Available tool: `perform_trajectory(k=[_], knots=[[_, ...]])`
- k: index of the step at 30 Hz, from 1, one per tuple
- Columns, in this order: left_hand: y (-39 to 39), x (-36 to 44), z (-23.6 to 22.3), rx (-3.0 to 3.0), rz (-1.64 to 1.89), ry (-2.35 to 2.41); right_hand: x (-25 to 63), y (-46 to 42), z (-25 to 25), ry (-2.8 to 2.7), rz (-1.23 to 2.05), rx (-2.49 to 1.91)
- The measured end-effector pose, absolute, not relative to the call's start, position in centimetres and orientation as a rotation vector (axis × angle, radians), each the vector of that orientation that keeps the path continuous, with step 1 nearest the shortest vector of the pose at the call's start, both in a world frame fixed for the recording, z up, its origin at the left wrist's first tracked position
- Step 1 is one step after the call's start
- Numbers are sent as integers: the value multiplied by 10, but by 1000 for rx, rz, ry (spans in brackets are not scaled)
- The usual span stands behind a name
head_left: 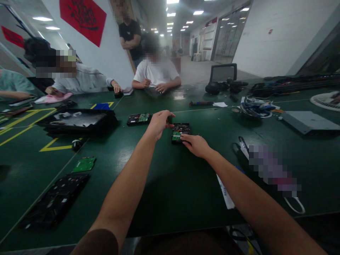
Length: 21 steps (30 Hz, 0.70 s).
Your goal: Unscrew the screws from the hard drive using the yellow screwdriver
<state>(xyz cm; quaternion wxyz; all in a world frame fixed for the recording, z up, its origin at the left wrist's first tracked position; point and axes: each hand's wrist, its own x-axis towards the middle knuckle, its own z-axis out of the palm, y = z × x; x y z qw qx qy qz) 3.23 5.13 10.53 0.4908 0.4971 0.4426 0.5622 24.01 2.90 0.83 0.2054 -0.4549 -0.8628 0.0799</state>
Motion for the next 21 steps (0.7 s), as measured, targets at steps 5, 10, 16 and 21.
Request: perform_trajectory(k=[5,10,16,21], knots=[[49,35,107,1160,1255,957,240,29,9,-2410,218,-1251],[53,33,106,1048,1257,936,240,28,10,-2417,218,-1264],[54,27,105,1217,1325,1066,240,28,10,-2413,219,-1261],[52,34,105,1085,1265,961,240,28,10,-2407,220,-1266]])
